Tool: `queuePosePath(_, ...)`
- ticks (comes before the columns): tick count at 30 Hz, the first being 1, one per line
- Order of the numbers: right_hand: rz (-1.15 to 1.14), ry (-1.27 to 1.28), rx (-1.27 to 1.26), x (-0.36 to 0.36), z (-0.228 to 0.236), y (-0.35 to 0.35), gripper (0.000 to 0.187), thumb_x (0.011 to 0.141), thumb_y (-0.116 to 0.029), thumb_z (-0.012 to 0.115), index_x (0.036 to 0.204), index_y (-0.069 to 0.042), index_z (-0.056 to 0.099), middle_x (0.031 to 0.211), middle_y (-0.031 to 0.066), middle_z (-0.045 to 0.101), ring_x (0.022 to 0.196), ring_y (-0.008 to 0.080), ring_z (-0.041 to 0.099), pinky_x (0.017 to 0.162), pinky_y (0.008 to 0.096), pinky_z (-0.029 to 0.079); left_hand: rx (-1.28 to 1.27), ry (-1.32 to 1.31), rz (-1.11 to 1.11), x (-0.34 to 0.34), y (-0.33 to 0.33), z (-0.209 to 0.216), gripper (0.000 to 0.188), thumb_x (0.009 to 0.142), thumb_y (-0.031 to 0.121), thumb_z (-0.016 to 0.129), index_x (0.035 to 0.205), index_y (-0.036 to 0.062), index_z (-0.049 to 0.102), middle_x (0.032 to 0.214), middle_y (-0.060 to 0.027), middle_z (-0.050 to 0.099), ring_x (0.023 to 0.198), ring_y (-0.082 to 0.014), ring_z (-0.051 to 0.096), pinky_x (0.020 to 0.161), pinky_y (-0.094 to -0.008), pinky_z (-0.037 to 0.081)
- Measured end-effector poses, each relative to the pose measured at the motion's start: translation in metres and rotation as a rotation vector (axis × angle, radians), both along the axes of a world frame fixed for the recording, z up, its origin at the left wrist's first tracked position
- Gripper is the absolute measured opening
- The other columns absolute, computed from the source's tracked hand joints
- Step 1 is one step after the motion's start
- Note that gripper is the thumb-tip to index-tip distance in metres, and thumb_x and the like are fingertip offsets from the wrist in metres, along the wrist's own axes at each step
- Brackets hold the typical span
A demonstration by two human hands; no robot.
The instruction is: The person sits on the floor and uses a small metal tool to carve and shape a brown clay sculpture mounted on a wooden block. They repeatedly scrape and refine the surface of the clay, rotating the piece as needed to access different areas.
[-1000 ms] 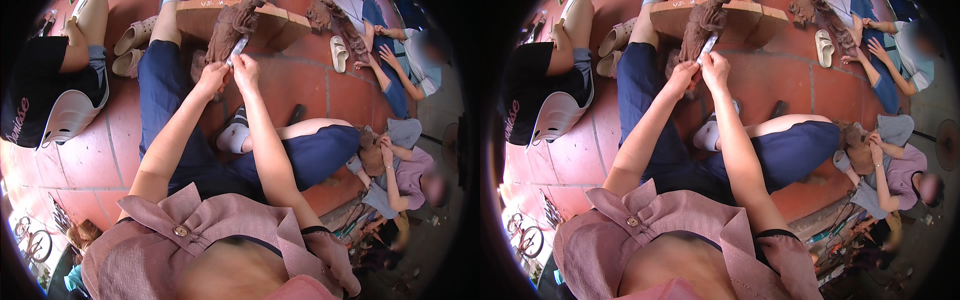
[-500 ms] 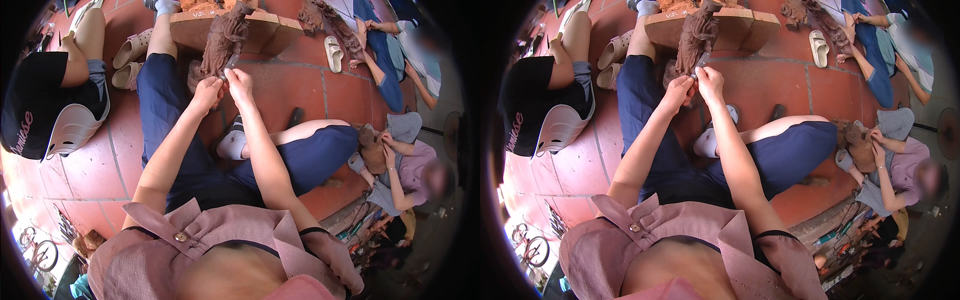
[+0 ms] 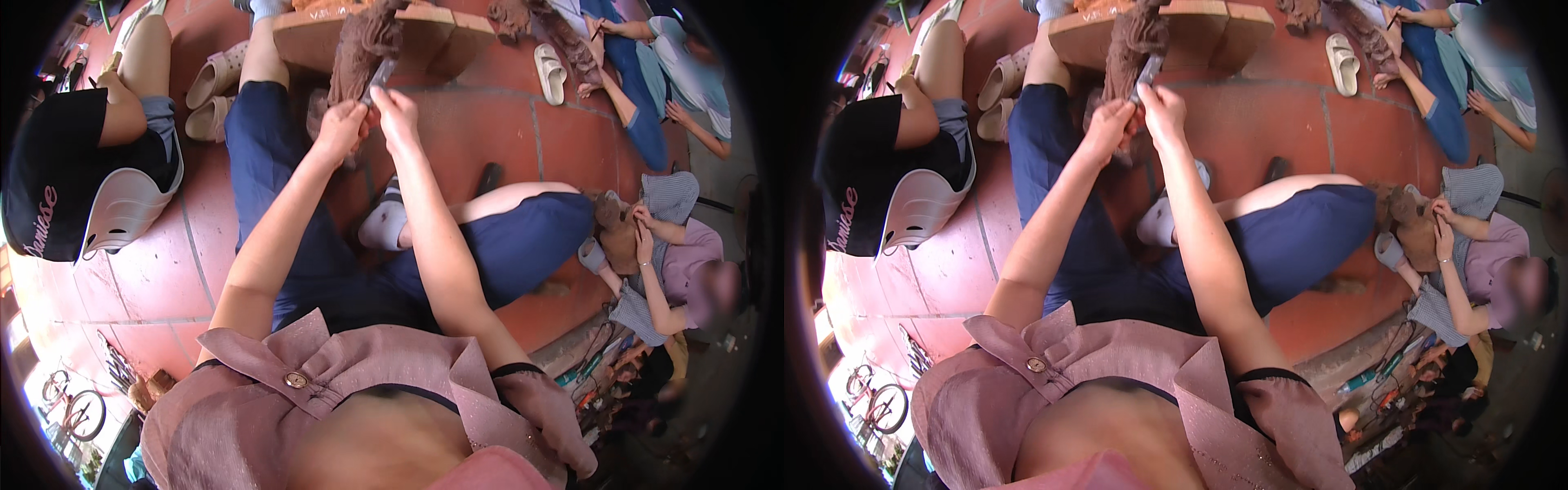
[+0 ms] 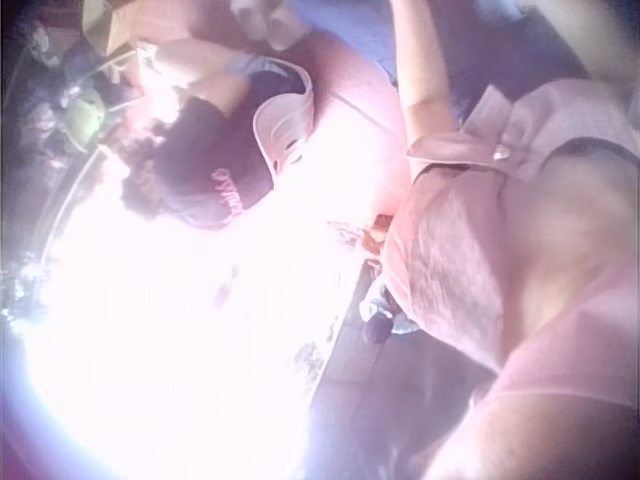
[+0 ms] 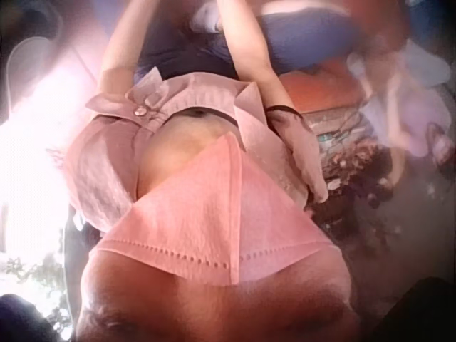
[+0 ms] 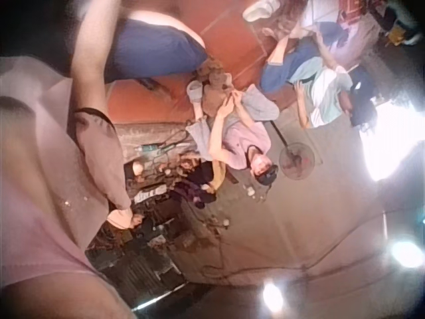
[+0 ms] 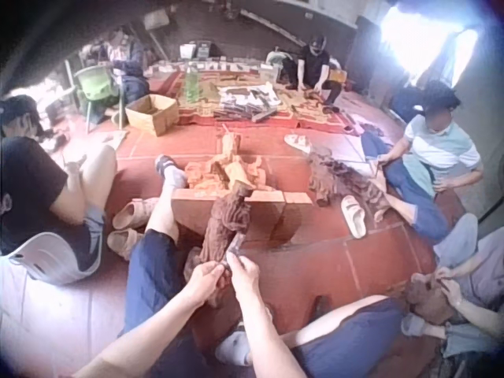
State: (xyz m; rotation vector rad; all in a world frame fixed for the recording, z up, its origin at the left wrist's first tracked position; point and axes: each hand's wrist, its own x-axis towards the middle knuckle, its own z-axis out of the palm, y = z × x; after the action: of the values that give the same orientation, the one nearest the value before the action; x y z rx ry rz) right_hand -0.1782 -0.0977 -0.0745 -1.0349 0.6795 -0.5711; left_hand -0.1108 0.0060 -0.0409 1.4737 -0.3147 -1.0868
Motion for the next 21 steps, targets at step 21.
queuePosePath(21, 0.088, -0.017, -0.019, -0.013, 0.014, 0.023, 0.020, 0.095, -0.017, 0.058, 0.083, -0.001, 0.063, 0.079, 0.0049, 0.064, 0.071, 0.0092, 0.059, 0.067, 0.0243, 0.048, -0.029, -0.270, 0.035, -0.034, 0.021, -0.007, 0.020, 0.092, 0.013, 0.055, 0.078, -0.0005, 0.059, 0.066, -0.0027, 0.059, 0.058, -0.0071, 0.054, 0.052, -0.0247, 0.043)
